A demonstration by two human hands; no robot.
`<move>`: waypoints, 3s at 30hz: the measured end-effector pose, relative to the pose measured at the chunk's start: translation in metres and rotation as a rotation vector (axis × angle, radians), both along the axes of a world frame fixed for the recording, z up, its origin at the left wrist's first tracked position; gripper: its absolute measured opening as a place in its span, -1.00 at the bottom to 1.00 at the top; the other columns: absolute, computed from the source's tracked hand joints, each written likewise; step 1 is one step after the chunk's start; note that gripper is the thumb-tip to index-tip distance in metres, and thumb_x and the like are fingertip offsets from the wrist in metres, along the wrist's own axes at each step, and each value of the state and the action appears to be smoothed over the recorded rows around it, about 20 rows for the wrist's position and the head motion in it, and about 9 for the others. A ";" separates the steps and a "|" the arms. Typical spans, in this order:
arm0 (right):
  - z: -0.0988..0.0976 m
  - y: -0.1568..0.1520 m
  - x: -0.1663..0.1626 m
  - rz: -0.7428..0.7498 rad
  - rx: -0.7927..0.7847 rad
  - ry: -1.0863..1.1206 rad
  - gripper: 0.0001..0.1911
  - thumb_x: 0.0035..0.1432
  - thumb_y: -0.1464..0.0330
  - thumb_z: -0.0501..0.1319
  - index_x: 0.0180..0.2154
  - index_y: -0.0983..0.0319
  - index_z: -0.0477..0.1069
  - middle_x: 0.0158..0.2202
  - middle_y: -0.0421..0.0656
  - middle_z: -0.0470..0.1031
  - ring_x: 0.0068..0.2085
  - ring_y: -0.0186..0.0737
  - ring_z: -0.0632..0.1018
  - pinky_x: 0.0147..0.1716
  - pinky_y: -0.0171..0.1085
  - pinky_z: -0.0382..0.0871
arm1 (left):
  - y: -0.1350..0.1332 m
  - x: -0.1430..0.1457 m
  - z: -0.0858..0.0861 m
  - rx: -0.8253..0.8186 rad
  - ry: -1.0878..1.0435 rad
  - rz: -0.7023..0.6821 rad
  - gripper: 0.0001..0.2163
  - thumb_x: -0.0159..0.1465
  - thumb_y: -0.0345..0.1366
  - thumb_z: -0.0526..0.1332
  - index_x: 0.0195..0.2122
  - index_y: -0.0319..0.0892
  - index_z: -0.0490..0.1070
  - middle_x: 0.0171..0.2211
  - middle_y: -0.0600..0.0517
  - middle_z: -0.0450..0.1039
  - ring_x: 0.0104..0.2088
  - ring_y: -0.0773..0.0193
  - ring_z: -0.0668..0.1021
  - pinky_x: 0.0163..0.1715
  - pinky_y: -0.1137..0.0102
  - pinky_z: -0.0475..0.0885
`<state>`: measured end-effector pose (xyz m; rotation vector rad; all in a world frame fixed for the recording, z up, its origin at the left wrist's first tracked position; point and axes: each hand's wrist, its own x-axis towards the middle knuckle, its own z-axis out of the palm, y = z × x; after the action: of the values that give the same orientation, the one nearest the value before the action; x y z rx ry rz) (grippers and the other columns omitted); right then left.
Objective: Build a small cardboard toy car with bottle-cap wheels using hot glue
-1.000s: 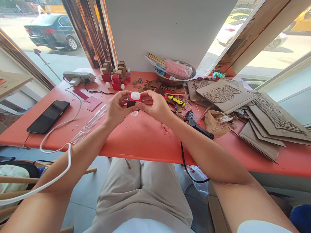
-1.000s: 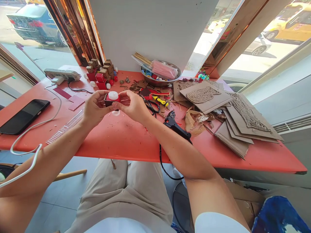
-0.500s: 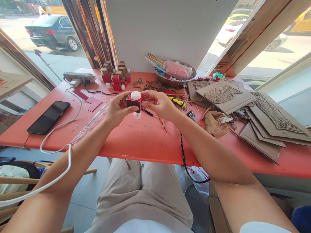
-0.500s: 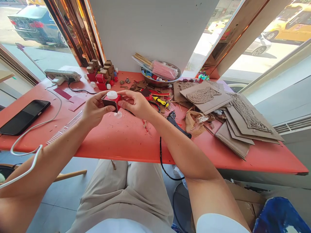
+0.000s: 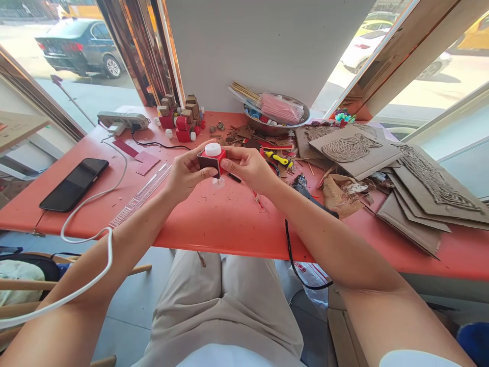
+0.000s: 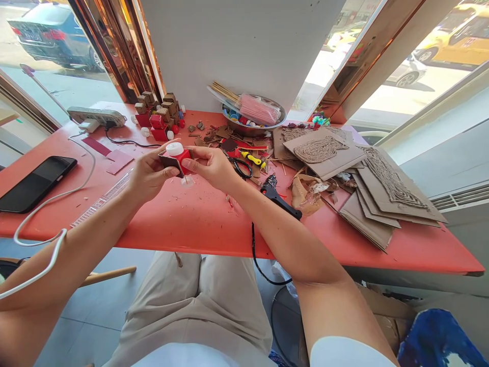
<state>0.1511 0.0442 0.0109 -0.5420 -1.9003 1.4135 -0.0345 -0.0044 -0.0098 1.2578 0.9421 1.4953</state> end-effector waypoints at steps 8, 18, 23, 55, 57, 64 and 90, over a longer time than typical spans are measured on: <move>-0.003 0.002 -0.001 0.001 -0.035 -0.005 -0.26 -0.04 -0.31 0.45 -0.19 0.21 0.65 -0.23 -0.13 0.70 -0.24 -0.22 0.67 -0.14 -0.24 0.66 | 0.001 0.001 -0.003 -0.035 -0.068 -0.028 -0.36 -0.22 0.15 0.70 -0.19 -0.12 0.70 -0.25 -0.06 0.74 -0.14 -0.02 0.76 -0.14 0.18 0.74; -0.011 0.005 -0.005 0.019 -0.085 -0.014 -0.25 -0.16 -0.34 0.49 -0.27 0.17 0.55 -0.30 -0.15 0.67 -0.28 -0.22 0.67 -0.20 -0.26 0.65 | 0.005 0.001 -0.007 -0.138 -0.122 -0.055 -0.39 -0.19 0.22 0.67 -0.32 -0.16 0.65 -0.35 -0.05 0.69 -0.22 0.06 0.76 -0.12 0.20 0.74; -0.017 0.002 -0.007 -0.044 -0.085 -0.009 -0.24 -0.14 -0.38 0.44 -0.30 0.16 0.51 -0.34 -0.17 0.65 -0.30 -0.22 0.65 -0.21 -0.25 0.65 | 0.008 -0.003 -0.014 -0.189 -0.156 -0.029 -0.45 -0.15 0.11 0.69 -0.29 -0.18 0.66 -0.31 -0.03 0.70 -0.25 0.17 0.74 -0.08 0.26 0.73; -0.002 0.040 0.061 -0.538 0.453 -1.085 -0.83 0.00 0.43 0.54 -0.44 0.18 0.58 -0.25 0.18 0.70 -0.07 0.39 0.72 -0.06 0.11 0.60 | 0.021 -0.025 -0.005 -0.306 -0.217 0.130 -0.70 0.21 -0.02 0.56 -0.25 -0.12 0.63 -0.23 -0.04 0.75 -0.06 0.00 0.79 -0.15 0.28 0.79; 0.005 0.038 0.062 -0.541 0.439 -1.089 -0.78 -0.06 0.48 0.53 -0.49 0.15 0.54 -0.32 0.13 0.69 -0.10 0.35 0.72 -0.09 0.07 0.58 | 0.022 -0.025 -0.006 -0.302 -0.218 0.125 -0.70 0.22 -0.02 0.56 -0.23 -0.13 0.63 -0.23 -0.05 0.75 -0.07 0.01 0.79 -0.14 0.27 0.79; 0.038 0.032 0.067 -0.458 0.358 -1.072 -0.68 0.18 0.33 0.40 -0.57 0.14 0.40 -0.59 -0.15 0.47 -0.42 -0.15 0.55 -0.39 -0.25 0.38 | 0.018 -0.019 0.005 -0.406 -0.428 0.182 -0.73 0.36 -0.16 0.47 0.00 -0.16 0.60 -0.19 0.00 0.75 -0.14 0.18 0.80 -0.05 0.36 0.74; 0.031 -0.039 -0.011 -0.297 0.304 -1.004 -0.66 0.54 0.09 0.19 -0.07 0.24 0.48 -0.01 0.09 0.71 -0.08 -0.05 0.71 -0.25 -0.29 0.39 | 0.012 -0.005 0.010 -0.348 -0.471 0.185 -0.82 0.43 -0.19 0.39 -0.14 -0.20 0.66 -0.35 0.01 0.73 -0.23 0.20 0.79 -0.05 0.37 0.74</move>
<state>0.1403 0.0053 0.0422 -1.4944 -2.5579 0.6414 -0.0394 0.0073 0.0002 0.5463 0.9608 1.5899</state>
